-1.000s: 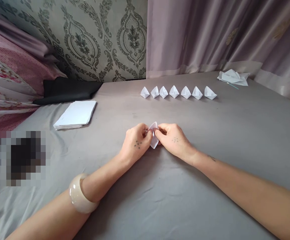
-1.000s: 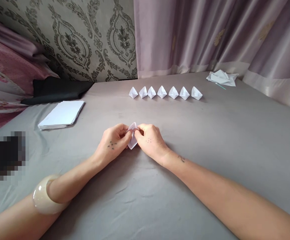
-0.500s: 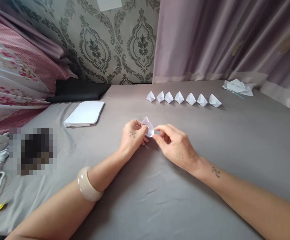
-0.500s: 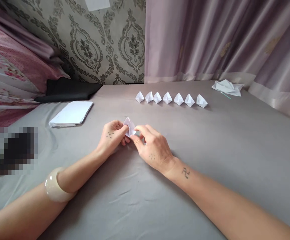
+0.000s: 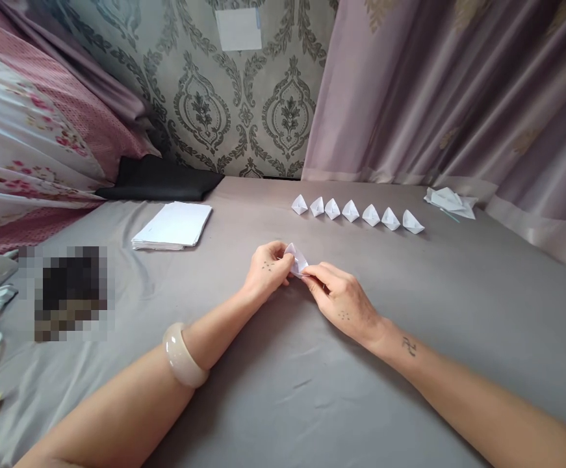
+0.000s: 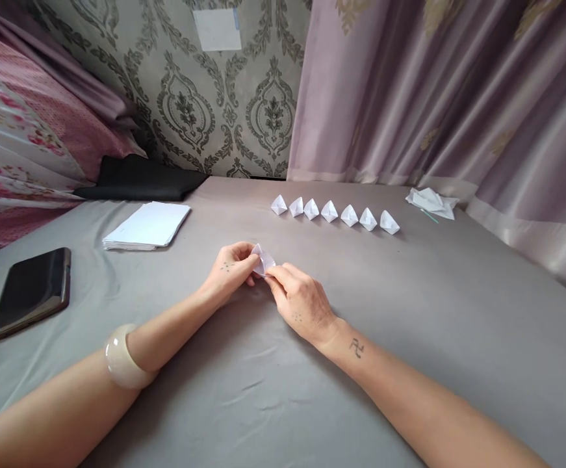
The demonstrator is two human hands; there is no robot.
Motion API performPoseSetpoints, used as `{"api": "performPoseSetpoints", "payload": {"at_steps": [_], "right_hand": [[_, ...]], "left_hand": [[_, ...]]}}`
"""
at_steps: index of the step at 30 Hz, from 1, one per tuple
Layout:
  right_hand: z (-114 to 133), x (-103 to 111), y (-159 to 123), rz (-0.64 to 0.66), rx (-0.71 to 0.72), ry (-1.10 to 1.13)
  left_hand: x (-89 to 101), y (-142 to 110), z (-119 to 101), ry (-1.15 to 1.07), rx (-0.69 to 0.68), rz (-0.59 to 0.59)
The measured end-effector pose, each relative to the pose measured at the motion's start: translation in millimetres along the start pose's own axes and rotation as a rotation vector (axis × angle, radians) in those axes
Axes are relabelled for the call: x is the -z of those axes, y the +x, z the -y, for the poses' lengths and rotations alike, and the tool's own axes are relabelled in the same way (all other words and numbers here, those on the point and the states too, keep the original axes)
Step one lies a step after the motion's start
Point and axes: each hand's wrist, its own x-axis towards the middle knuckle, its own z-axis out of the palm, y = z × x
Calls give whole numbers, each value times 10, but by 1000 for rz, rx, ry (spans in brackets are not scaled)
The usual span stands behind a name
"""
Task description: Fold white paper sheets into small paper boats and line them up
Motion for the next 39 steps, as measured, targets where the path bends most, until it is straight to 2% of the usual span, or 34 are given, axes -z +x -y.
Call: {"api": "performPoseSetpoints", "payload": {"at_steps": [4,8,10,12,14,18,23,28,33,36,39], "right_hand": [[38,-16,130,60,22,12],[4,-119,482,127,27,11],[-50,-205,746,138,-24,-56],[-123,-302,1040,150,-150,-155],[-205,-401,1331,152,-266,-235],[-350,-562,1786,142,-352,-284],[-424,-672,2049,145,-414,-324],[-388,-703,2097,157,-439,-323],[-253,-511,1960,75,-383,-288],[-136,-343,1584,69,-330,-255],[-17,-236,963,157,-166,-174]], "left_hand": [[54,49,-4,31,49,-49],[166,164,27,15,121,-251],[229,241,70,-2,129,-356],[278,310,117,-17,148,-407],[306,357,156,-38,177,-421],[310,394,200,-6,173,-412],[289,400,206,97,173,-415],[290,387,190,112,177,-403],[301,398,192,99,172,-391],[308,417,214,108,159,-391],[321,423,240,125,131,-356]]}}
